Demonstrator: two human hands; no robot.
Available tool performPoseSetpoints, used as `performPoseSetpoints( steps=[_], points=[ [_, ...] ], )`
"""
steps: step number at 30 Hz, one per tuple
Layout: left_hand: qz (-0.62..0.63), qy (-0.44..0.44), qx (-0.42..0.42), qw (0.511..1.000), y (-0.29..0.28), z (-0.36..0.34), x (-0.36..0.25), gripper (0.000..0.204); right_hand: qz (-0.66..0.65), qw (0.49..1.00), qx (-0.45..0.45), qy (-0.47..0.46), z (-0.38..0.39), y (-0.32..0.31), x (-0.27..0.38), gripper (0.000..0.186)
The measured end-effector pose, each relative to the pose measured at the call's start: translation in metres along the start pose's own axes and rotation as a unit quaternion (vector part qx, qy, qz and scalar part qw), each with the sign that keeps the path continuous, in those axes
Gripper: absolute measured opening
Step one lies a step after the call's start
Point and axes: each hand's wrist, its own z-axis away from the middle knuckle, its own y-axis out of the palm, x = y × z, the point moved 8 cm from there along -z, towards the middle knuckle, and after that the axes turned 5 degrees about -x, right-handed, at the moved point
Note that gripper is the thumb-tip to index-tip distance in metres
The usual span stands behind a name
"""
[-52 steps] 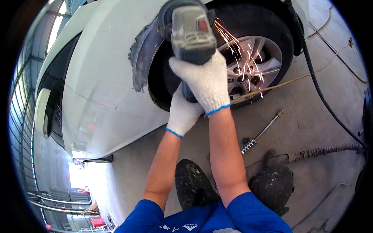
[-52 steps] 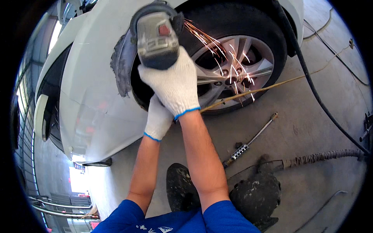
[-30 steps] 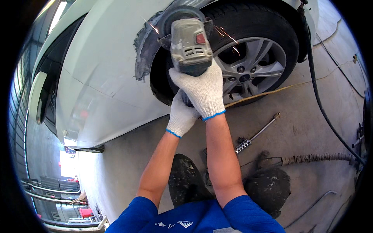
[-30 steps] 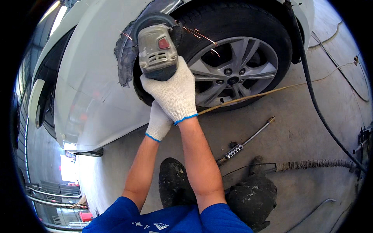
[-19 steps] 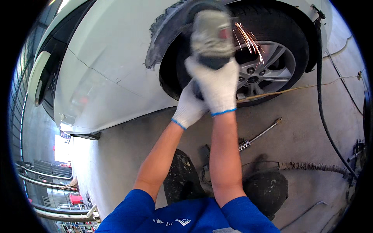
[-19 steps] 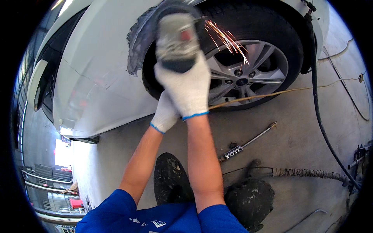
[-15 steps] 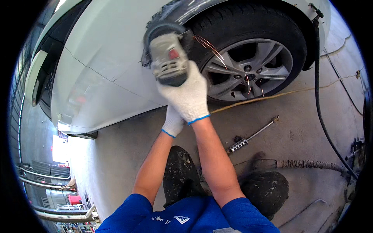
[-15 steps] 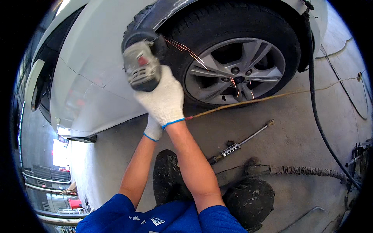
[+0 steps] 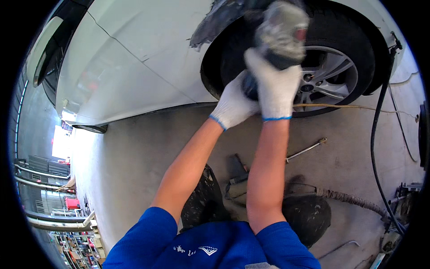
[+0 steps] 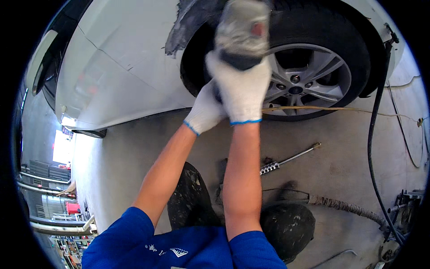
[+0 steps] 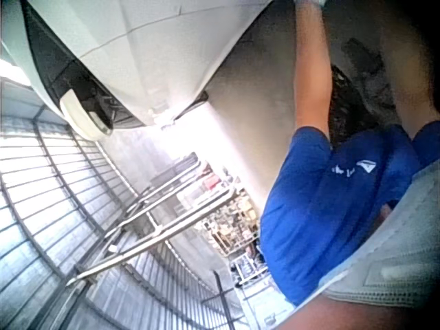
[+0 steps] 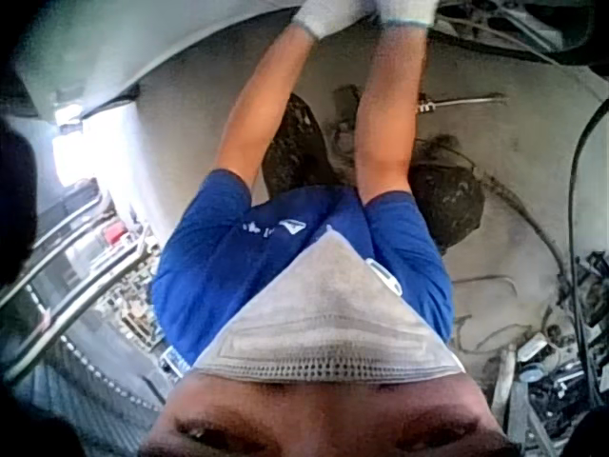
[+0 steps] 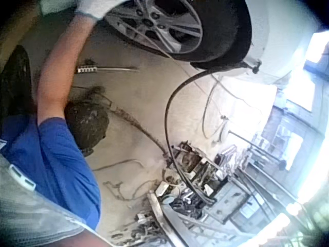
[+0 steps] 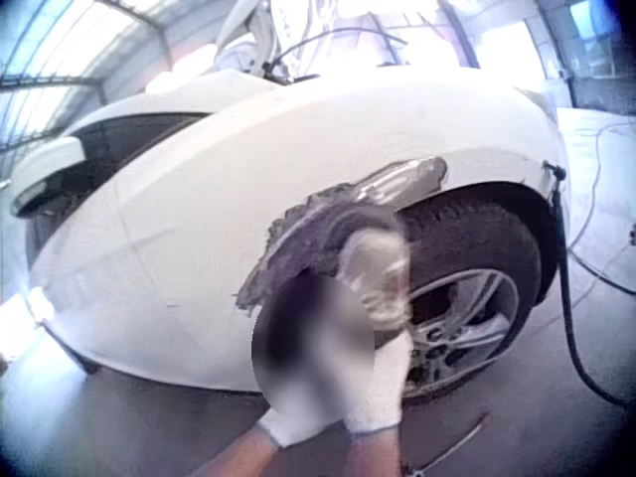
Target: The person uses a dent puller on the front fender near the wheel arch, then switches to an angle grinder to smooth the surface, producing sparks. The person alternates between pulling and grinding, periodically touching the fender to check the surface.
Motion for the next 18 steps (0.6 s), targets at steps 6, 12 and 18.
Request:
performPoseSetpoints(
  steps=[6, 12, 18],
  points=[
    [0.005, -0.054, -0.092, 0.994, -0.032, 0.060, 0.093, 0.053, 0.122, 0.988, 0.074, 0.066, 0.070, 0.036, -0.053, 0.056],
    [0.014, -0.042, -0.026, 0.999, -0.021, 0.039, 0.068, 0.057, 0.040, 0.996, 0.026, 0.080, 0.046, 0.026, -0.043, 0.050],
    [0.113, -0.032, -0.107, 0.987, -0.025, 0.062, 0.138, 0.054, 0.174, 0.981, 0.085, 0.011, 0.072, 0.048, -0.041, 0.056]
  ],
)
